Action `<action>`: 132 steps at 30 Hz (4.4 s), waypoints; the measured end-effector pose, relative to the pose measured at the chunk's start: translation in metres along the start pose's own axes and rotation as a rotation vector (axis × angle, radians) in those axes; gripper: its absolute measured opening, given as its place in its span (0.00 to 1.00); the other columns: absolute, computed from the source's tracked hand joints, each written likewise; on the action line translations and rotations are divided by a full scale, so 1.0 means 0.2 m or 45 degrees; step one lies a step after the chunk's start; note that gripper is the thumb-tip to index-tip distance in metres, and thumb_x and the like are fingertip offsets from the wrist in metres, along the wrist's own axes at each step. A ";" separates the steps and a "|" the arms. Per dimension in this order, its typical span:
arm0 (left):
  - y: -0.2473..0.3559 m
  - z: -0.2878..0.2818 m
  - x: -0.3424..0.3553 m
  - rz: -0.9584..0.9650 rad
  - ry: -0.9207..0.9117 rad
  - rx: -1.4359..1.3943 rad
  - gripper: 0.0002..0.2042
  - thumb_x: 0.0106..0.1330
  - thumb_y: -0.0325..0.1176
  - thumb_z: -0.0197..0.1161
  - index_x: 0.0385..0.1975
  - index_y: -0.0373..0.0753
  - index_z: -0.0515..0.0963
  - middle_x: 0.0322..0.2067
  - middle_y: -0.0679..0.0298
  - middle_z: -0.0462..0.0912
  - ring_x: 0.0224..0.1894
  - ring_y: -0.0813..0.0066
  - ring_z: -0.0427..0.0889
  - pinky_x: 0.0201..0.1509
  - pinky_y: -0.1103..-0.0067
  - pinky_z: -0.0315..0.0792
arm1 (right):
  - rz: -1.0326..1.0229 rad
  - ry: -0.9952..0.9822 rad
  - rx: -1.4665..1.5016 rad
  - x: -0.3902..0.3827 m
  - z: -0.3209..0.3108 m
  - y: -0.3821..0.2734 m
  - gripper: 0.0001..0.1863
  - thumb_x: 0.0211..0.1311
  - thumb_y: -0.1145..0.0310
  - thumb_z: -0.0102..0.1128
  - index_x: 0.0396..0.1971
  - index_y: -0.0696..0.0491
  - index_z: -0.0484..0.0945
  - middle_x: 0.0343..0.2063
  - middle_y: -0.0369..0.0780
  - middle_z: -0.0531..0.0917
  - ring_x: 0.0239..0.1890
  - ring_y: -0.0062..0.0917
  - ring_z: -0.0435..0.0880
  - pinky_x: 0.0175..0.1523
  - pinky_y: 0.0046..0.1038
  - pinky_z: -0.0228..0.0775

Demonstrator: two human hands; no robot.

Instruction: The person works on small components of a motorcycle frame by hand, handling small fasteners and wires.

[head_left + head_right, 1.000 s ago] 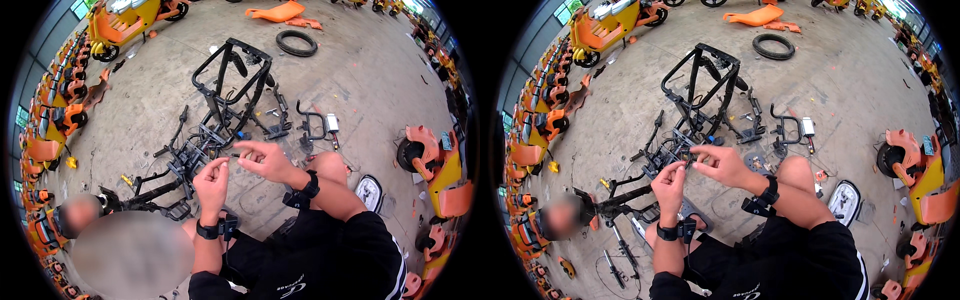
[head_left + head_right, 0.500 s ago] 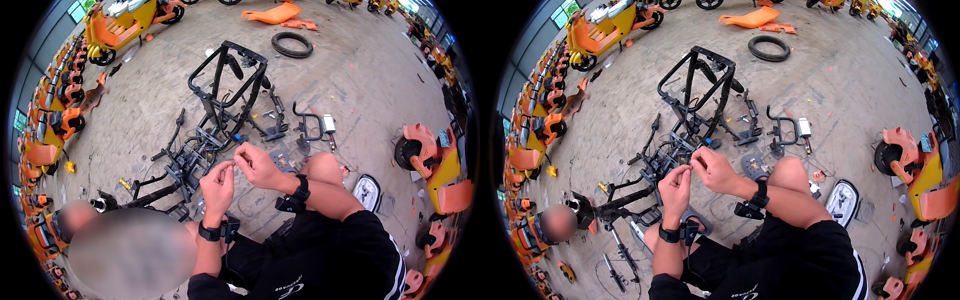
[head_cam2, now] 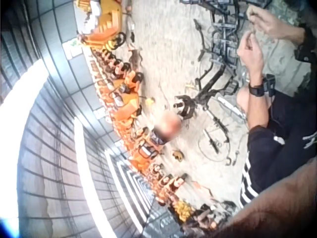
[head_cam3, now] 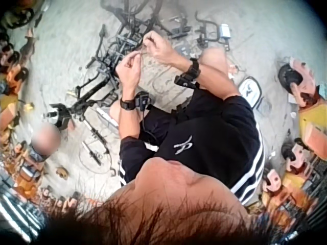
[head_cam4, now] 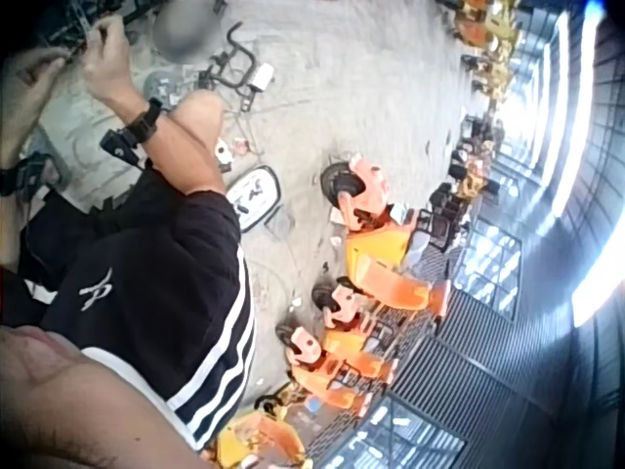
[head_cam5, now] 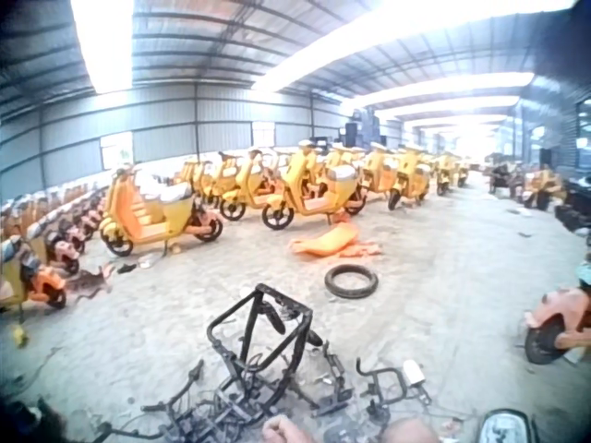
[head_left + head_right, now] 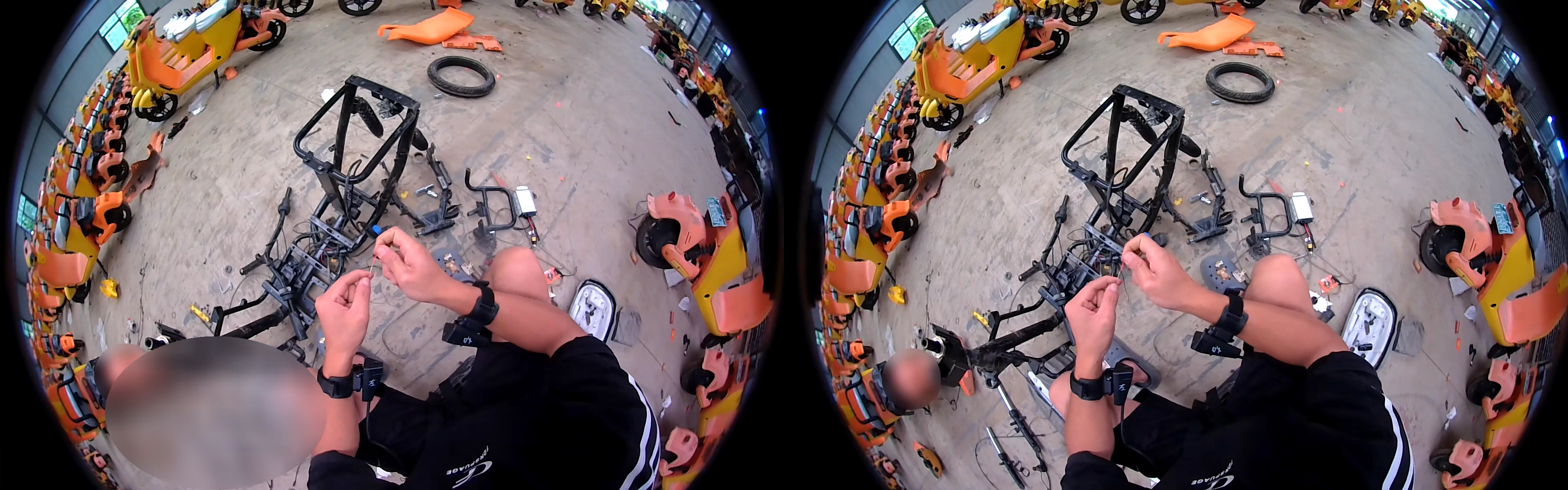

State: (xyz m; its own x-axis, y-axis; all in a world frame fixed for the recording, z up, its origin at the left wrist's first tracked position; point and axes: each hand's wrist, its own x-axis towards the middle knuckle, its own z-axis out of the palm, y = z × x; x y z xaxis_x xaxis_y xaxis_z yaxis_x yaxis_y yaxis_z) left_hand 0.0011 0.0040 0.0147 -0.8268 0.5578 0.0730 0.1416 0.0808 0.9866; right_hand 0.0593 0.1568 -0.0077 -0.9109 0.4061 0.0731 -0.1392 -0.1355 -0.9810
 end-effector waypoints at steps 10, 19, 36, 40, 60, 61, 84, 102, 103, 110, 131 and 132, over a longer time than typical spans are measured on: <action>0.00 0.01 0.01 -0.201 -0.154 -0.072 0.09 0.69 0.30 0.62 0.41 0.30 0.80 0.21 0.69 0.79 0.22 0.87 0.75 0.26 0.87 0.68 | -0.075 -0.126 -0.193 -0.03 -0.01 -0.04 0.08 0.69 0.67 0.56 0.37 0.57 0.75 0.26 0.33 0.77 0.22 0.12 0.69 0.26 0.20 0.61; -0.03 -0.01 0.03 -0.232 -0.108 -0.111 0.10 0.71 0.32 0.60 0.39 0.31 0.80 0.23 0.69 0.80 0.24 0.87 0.74 0.27 0.87 0.67 | -0.044 -0.135 -0.297 -0.03 -0.04 -0.06 0.09 0.68 0.66 0.58 0.37 0.58 0.77 0.26 0.35 0.76 0.21 0.12 0.69 0.25 0.21 0.60; -0.05 -0.03 -0.01 -0.038 -0.046 0.185 0.05 0.68 0.27 0.61 0.34 0.31 0.80 0.26 0.71 0.79 0.27 0.89 0.72 0.31 0.88 0.66 | -0.145 -0.357 -0.507 0.02 -0.11 -0.05 0.15 0.59 0.59 0.69 0.37 0.55 0.86 0.29 0.38 0.84 0.29 0.21 0.80 0.35 0.25 0.71; -0.06 0.00 0.02 0.018 -0.074 0.240 0.05 0.67 0.27 0.61 0.33 0.31 0.80 0.24 0.71 0.78 0.25 0.90 0.71 0.28 0.87 0.64 | 0.024 -0.373 -0.504 0.02 -0.14 -0.09 0.14 0.57 0.62 0.68 0.36 0.57 0.86 0.27 0.41 0.85 0.29 0.22 0.82 0.36 0.24 0.73; -0.05 0.02 -0.04 0.353 -0.045 0.315 0.06 0.61 0.25 0.61 0.37 0.34 0.82 0.23 0.47 0.80 0.22 0.54 0.81 0.25 0.70 0.72 | 0.033 -0.125 -0.687 -0.04 -0.05 -0.08 0.08 0.50 0.73 0.69 0.27 0.61 0.81 0.21 0.39 0.84 0.24 0.15 0.82 0.32 0.19 0.74; -0.07 0.02 -0.04 0.440 0.023 0.319 0.06 0.61 0.24 0.62 0.37 0.34 0.82 0.22 0.48 0.80 0.22 0.54 0.81 0.25 0.70 0.73 | -0.013 -0.118 -0.711 -0.04 -0.04 -0.08 0.08 0.50 0.72 0.69 0.27 0.61 0.81 0.21 0.39 0.84 0.24 0.15 0.82 0.32 0.20 0.74; -0.05 0.12 -0.01 0.382 0.151 0.225 0.05 0.63 0.24 0.63 0.36 0.34 0.83 0.10 0.65 0.66 0.12 0.83 0.60 0.17 0.81 0.57 | 0.123 0.051 -0.148 0.01 -0.10 -0.08 0.04 0.59 0.77 0.61 0.32 0.62 0.80 0.30 0.38 0.84 0.29 0.14 0.82 0.29 0.19 0.78; -0.02 0.06 -0.01 0.111 0.088 0.102 0.07 0.66 0.25 0.61 0.40 0.34 0.82 0.11 0.69 0.65 0.14 0.88 0.59 0.18 0.82 0.54 | 0.038 -0.095 -0.344 -0.01 -0.08 -0.08 0.09 0.62 0.73 0.63 0.40 0.59 0.84 0.32 0.37 0.87 0.31 0.13 0.82 0.36 0.16 0.73; -0.02 0.06 -0.01 0.108 0.093 0.090 0.07 0.65 0.25 0.61 0.39 0.34 0.82 0.11 0.69 0.65 0.14 0.88 0.59 0.18 0.82 0.54 | 0.039 -0.107 -0.346 -0.01 -0.08 -0.07 0.09 0.62 0.73 0.63 0.40 0.59 0.84 0.31 0.37 0.87 0.31 0.13 0.82 0.36 0.16 0.73; -0.01 0.01 -0.02 0.199 0.095 0.268 0.07 0.64 0.27 0.62 0.40 0.36 0.82 0.11 0.59 0.70 0.12 0.77 0.68 0.18 0.77 0.61 | -0.019 -0.158 -0.451 -0.02 -0.05 -0.08 0.11 0.62 0.71 0.64 0.41 0.60 0.84 0.30 0.37 0.86 0.28 0.14 0.81 0.34 0.18 0.74; -0.14 -0.02 0.05 -0.100 -0.250 0.540 0.07 0.61 0.24 0.53 0.23 0.28 0.69 0.18 0.62 0.69 0.24 0.78 0.64 0.30 0.77 0.63 | 0.198 -0.254 -0.209 0.02 -0.05 0.15 0.11 0.58 0.66 0.66 0.32 0.60 0.83 0.26 0.39 0.85 0.26 0.19 0.81 0.31 0.26 0.74; -0.10 -0.01 0.05 -0.127 -0.266 0.533 0.08 0.62 0.24 0.53 0.22 0.28 0.68 0.18 0.63 0.67 0.23 0.79 0.63 0.29 0.78 0.62 | 0.109 -0.226 -0.216 0.02 -0.05 0.19 0.11 0.58 0.66 0.66 0.32 0.60 0.83 0.26 0.39 0.85 0.27 0.20 0.81 0.32 0.26 0.74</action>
State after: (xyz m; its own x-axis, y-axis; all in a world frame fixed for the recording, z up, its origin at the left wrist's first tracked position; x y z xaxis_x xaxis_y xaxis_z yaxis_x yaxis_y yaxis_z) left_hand -0.0110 0.0062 -0.0047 -0.7266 0.6809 -0.0918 0.3099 0.4440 0.8407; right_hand 0.0549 0.1625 -0.0460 -0.9726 0.2324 0.0043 -0.0051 -0.0030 -1.0000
